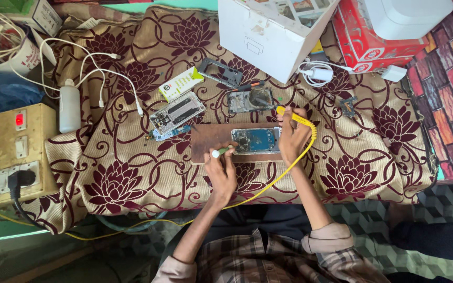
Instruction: The person uses a soldering iron and a small tube to work on a disassembled mobile phone motherboard placed on a wooden board. They repeatedly apply the soldering iron to various points on the circuit board while holding the tube in the other hand.
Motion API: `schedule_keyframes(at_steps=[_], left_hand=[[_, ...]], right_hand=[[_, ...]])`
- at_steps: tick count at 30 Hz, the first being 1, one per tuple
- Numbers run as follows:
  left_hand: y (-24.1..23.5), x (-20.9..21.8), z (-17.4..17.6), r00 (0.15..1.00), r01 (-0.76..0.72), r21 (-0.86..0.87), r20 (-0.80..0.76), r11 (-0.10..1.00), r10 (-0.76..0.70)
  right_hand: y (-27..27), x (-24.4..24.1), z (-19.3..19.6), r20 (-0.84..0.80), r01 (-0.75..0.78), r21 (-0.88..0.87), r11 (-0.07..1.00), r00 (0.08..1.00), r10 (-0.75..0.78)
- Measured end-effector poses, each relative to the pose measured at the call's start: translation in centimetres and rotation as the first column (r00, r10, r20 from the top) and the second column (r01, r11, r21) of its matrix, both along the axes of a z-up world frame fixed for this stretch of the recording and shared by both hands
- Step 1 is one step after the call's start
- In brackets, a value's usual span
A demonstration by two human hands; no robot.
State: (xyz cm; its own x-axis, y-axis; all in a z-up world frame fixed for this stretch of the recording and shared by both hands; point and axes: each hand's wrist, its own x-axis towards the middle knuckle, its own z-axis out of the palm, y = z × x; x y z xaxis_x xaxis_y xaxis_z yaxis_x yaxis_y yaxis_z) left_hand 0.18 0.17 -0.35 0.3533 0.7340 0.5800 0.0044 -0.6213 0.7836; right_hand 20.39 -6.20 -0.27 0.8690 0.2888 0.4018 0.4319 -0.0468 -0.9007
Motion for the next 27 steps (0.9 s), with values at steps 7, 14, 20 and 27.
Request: schedule_keyframes(at_steps=[7,14,20,27], left_hand=[[0.2,0.1,-0.4,1.000,-0.020,0.027,-0.023,0.999,0.020],[0.2,0.2,-1.7,0.997,0.039,-0.188,0.078,0.981,-0.024],[0.0,0.1,-0.7,0.993,0.058,-0.179,0.113,0.982,-0.038],[-0.3,0.4,0.8,0.988,0.063,-0.292,0.151,0.954,-0.019]], right_hand=[[0.2,0.3,0.0,0.015,-0.054,0.063,0.997,0.998,0.054],[-1.5,0.2,0.3,-0.110,-0.119,0.333,0.935,0.980,0.164],[-6.9,-0.1,-3.0,-0.158,-0.280,0.375,0.884,0.920,0.359],[-9.5,-1.1,-6.4,-0.298,-0.228,0.503,0.834,0.860,0.414]])
